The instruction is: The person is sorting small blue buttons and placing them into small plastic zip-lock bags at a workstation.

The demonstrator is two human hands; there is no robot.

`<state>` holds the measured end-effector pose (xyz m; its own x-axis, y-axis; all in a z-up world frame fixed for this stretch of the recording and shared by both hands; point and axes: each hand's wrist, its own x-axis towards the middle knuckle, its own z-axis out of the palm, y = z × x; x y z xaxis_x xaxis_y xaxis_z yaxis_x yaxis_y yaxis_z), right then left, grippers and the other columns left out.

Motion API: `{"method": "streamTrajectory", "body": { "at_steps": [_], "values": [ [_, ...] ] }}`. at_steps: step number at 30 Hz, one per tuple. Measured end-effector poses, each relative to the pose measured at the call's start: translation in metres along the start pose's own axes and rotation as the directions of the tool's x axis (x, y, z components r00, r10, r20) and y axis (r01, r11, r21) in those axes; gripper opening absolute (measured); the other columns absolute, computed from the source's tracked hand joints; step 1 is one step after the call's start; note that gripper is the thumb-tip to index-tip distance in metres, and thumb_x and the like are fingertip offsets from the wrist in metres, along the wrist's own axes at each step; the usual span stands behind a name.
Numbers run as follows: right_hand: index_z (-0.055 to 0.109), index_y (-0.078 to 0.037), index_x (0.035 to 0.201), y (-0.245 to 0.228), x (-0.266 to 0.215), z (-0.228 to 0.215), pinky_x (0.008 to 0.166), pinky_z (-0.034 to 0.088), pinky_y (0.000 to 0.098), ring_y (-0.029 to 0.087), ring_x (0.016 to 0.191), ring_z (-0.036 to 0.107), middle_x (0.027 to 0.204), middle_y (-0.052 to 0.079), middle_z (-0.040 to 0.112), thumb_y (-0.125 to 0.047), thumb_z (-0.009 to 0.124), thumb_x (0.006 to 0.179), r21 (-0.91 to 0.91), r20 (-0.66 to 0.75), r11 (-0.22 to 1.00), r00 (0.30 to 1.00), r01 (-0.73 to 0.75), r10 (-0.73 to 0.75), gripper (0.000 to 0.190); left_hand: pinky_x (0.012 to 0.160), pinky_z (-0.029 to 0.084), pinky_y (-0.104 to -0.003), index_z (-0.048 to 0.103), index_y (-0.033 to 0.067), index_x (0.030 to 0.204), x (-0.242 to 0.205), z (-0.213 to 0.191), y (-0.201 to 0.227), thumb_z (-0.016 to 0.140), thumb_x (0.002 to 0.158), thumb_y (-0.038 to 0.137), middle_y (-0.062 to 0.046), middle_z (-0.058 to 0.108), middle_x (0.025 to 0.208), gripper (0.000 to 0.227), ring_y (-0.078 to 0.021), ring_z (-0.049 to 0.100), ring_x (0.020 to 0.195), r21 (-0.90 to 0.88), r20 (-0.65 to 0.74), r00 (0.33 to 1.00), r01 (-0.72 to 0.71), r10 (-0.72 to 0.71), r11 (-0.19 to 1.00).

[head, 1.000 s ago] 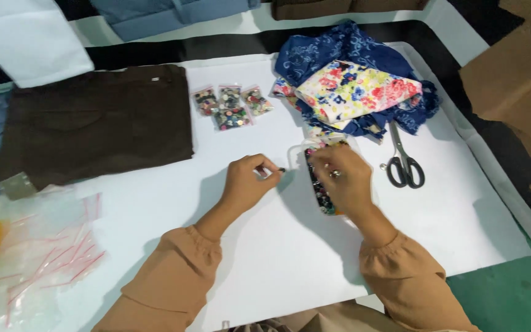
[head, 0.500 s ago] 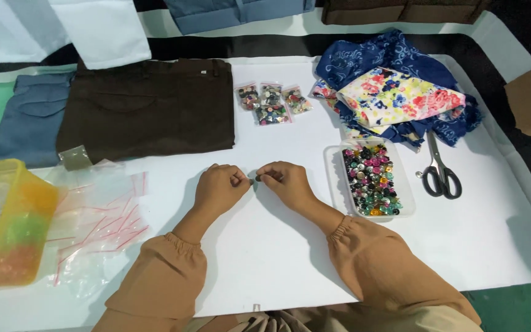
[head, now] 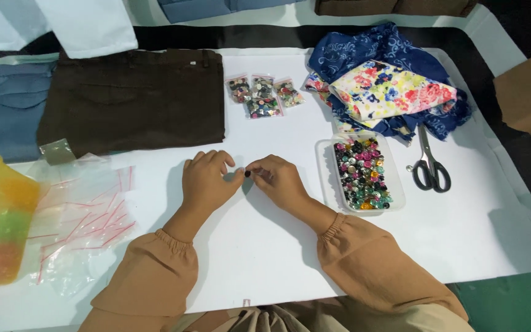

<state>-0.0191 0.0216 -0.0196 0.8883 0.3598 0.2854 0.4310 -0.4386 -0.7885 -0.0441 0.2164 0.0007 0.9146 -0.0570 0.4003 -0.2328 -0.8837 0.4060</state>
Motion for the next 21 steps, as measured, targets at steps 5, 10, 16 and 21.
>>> {"method": "streamTrajectory", "body": {
  "at_steps": [5, 10, 16, 21],
  "values": [
    [0.078, -0.014, 0.106, -0.021, -0.016, -0.051, 0.069, 0.061, 0.0349, 0.025, 0.079, 0.071, 0.089, 0.010, 0.073, -0.001, 0.075, 0.085, -0.085, -0.156, 0.987, 0.976, 0.139, -0.151, 0.025, 0.073, 0.050, -0.039, 0.069, 0.0190, 0.096, -0.006, 0.008, 0.033, 0.079, 0.080, 0.025, 0.004, 0.058, 0.070, 0.020, -0.0208, 0.061, 0.072, -0.045, -0.268, 0.930, -0.275, 0.253, 0.960],
    [0.080, -0.014, 0.104, -0.001, -0.040, -0.130, 0.075, 0.060, 0.0382, 0.030, 0.082, 0.073, 0.089, 0.010, 0.074, 0.000, 0.078, 0.084, -0.232, -0.278, 0.955, 0.929, 0.183, -0.245, 0.025, 0.077, 0.048, -0.039, 0.072, 0.0189, 0.097, -0.014, 0.028, 0.083, 0.077, 0.081, 0.022, 0.003, 0.062, 0.080, 0.017, -0.0208, 0.062, 0.078, -0.142, -0.306, 0.854, -0.478, 0.420, 0.867],
    [0.081, -0.009, 0.099, 0.015, -0.075, -0.193, 0.078, 0.057, 0.0383, 0.029, 0.080, 0.070, 0.082, 0.013, 0.074, -0.002, 0.079, 0.081, -0.377, -0.176, 0.909, 0.977, -0.177, 0.117, 0.020, 0.078, 0.045, -0.038, 0.072, 0.0184, 0.100, -0.011, 0.071, 0.141, 0.073, 0.085, 0.019, 0.001, 0.063, 0.083, 0.015, -0.0206, 0.061, 0.080, -0.362, -0.205, 0.867, -0.498, 0.454, 0.788],
    [0.084, -0.013, 0.093, 0.024, -0.080, -0.197, 0.080, 0.056, 0.0349, 0.025, 0.086, 0.069, 0.085, 0.009, 0.075, -0.005, 0.080, 0.081, -0.628, -0.130, 0.729, 0.960, -0.272, 0.247, 0.016, 0.082, 0.039, -0.043, 0.075, 0.0147, 0.089, 0.008, 0.109, 0.185, 0.075, 0.078, 0.020, -0.004, 0.065, 0.083, 0.012, -0.0262, 0.059, 0.086, -0.340, -0.075, 0.899, -0.430, 0.431, 0.836]
  ]
}}
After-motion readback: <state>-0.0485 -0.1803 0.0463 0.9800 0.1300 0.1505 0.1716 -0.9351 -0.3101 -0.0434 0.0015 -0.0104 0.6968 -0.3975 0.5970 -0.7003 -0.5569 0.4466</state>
